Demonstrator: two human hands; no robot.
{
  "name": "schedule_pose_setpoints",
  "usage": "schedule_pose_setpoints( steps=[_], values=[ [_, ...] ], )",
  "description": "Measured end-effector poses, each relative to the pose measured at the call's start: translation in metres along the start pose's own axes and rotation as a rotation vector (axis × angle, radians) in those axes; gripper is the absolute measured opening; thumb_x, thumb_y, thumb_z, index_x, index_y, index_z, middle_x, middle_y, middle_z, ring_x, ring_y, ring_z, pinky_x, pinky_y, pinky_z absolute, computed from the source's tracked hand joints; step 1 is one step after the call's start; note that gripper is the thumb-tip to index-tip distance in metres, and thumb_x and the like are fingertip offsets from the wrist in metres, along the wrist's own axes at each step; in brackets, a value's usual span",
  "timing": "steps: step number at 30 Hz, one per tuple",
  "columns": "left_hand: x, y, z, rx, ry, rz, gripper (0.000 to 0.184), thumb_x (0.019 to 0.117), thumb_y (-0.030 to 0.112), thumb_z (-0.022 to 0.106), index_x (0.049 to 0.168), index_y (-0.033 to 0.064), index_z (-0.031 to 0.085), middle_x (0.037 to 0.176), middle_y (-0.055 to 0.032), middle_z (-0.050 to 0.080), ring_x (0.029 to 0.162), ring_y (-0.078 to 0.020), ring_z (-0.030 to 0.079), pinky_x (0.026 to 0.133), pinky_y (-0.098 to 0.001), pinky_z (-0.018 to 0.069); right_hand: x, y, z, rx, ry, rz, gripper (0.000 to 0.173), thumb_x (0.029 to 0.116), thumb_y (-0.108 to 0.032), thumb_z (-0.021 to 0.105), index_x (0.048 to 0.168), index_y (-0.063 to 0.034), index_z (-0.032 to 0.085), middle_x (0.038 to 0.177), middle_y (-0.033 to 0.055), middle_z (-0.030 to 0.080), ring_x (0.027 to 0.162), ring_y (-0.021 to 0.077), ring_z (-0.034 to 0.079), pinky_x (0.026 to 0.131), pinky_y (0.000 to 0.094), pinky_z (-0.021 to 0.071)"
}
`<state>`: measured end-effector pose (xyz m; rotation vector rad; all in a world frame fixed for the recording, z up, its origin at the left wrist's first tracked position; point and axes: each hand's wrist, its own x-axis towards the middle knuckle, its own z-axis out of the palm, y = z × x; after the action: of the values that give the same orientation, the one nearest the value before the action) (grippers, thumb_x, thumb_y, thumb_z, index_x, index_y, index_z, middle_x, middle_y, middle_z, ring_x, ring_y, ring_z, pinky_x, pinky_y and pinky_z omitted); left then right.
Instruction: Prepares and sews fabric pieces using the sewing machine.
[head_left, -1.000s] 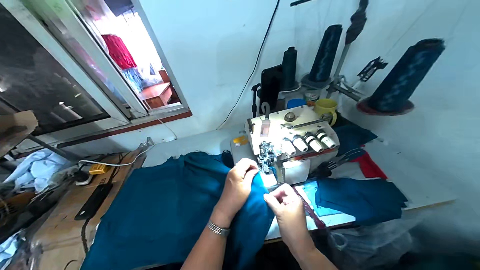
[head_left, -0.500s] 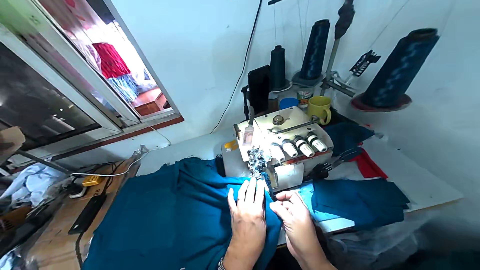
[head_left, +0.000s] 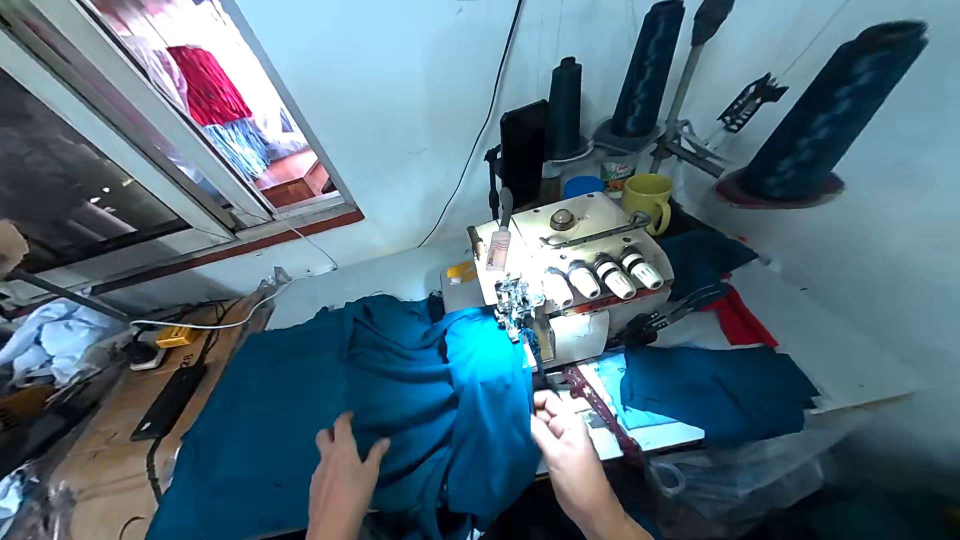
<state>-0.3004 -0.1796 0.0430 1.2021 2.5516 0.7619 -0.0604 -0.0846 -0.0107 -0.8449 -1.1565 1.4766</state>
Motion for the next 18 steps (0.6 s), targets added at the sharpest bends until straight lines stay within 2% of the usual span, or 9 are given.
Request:
schedule_pose_setpoints(
  steps=[2,4,7,8,10,11,13,15,18],
  values=[
    [-0.008,-0.022,0.009,0.051,0.035,0.054,0.038,0.0916,0.006,0.071,0.124,-0.0098,0.06,0.125,-0.0372,0.056,0.1,-0.0532,0.064,0.084,-0.0668,0.0527,-0.015,0.016,-0.011,-0.03,-0.136,0.0,0.022,0.0944,0.002,0.053,0.109,0.0024,0.07,0.098,0.0052,0.073,0.092,0.0084,0.07,0.085,0.0259,0.0589],
    [-0.008,-0.039,0.02,0.009,0.081,0.138,0.011,0.0939,-0.001,0.062,0.102,-0.006,0.067,0.098,-0.0224,0.065,0.076,-0.0322,0.066,0.07,-0.0494,0.057,-0.025,0.022,-0.021,-0.058,-0.202,-0.006,0.022,0.0947,0.002,0.053,0.104,-0.0001,0.073,0.097,0.002,0.076,0.092,0.0045,0.071,0.086,0.0241,0.059],
    [-0.004,-0.042,0.018,-0.182,0.1,0.06,0.015,0.1007,0.005,0.055,0.108,-0.0064,0.062,0.094,-0.0163,0.063,0.061,-0.0179,0.063,0.056,-0.035,0.0575,-0.023,0.011,-0.038,-0.058,-0.186,-0.004,0.025,0.0952,0.001,0.049,0.099,-0.0023,0.074,0.094,0.0005,0.075,0.087,0.0043,0.07,0.081,0.0247,0.059],
    [-0.002,-0.041,0.015,-0.233,0.122,0.046,0.021,0.1013,0.008,0.056,0.116,-0.0065,0.058,0.098,-0.0175,0.063,0.06,-0.018,0.063,0.055,-0.0356,0.0573,-0.021,0.004,-0.043,-0.01,-0.164,0.0,0.026,0.0963,0.002,0.047,0.104,-0.0007,0.072,0.097,0.0033,0.074,0.089,0.0071,0.07,0.081,0.0272,0.0592],
    [0.004,-0.041,0.012,-0.229,0.098,0.066,0.049,0.0967,0.016,0.068,0.138,-0.0031,0.049,0.121,-0.024,0.059,0.069,-0.0254,0.065,0.06,-0.044,0.0572,-0.014,-0.014,-0.054,0.106,-0.138,0.01,0.031,0.0989,0.003,0.042,0.119,0.0043,0.065,0.11,0.009,0.072,0.1,0.0127,0.07,0.091,0.0318,0.0585],
    [0.006,-0.04,0.014,-0.169,0.077,0.097,0.058,0.0932,0.019,0.073,0.142,-0.0016,0.049,0.127,-0.0267,0.056,0.075,-0.0307,0.065,0.064,-0.0497,0.0567,-0.011,-0.022,-0.058,0.118,-0.118,0.02,0.032,0.0996,0.002,0.039,0.123,0.0048,0.062,0.114,0.0097,0.071,0.103,0.0135,0.069,0.094,0.0316,0.0576],
    [0.006,-0.031,0.019,-0.017,0.089,0.172,0.043,0.0913,0.014,0.075,0.129,-0.0022,0.063,0.13,-0.0311,0.057,0.091,-0.0448,0.068,0.076,-0.0624,0.0551,-0.007,-0.027,-0.066,0.093,-0.081,0.045,0.034,0.0998,0.002,0.039,0.124,0.0063,0.062,0.118,0.0124,0.07,0.107,0.0153,0.069,0.096,0.0309,0.057],
    [0.004,-0.026,0.029,0.1,0.132,0.238,0.014,0.0959,0.006,0.065,0.107,-0.0016,0.07,0.11,-0.0239,0.065,0.086,-0.0393,0.068,0.074,-0.0579,0.0556,-0.006,-0.019,-0.07,0.056,-0.068,0.055,0.033,0.0988,0.003,0.04,0.121,0.007,0.063,0.119,0.0144,0.07,0.109,0.017,0.068,0.096,0.0311,0.0564],
    [-0.001,-0.025,0.038,0.126,0.201,0.242,0.013,0.0995,0.002,0.057,0.102,-0.0059,0.068,0.104,-0.0247,0.065,0.083,-0.0391,0.069,0.071,-0.0563,0.0567,-0.008,-0.005,-0.071,0.006,-0.067,0.033,0.028,0.0987,0.003,0.044,0.12,0.006,0.062,0.114,0.0124,0.071,0.104,0.0158,0.069,0.092,0.0297,0.0577]
  ],
)
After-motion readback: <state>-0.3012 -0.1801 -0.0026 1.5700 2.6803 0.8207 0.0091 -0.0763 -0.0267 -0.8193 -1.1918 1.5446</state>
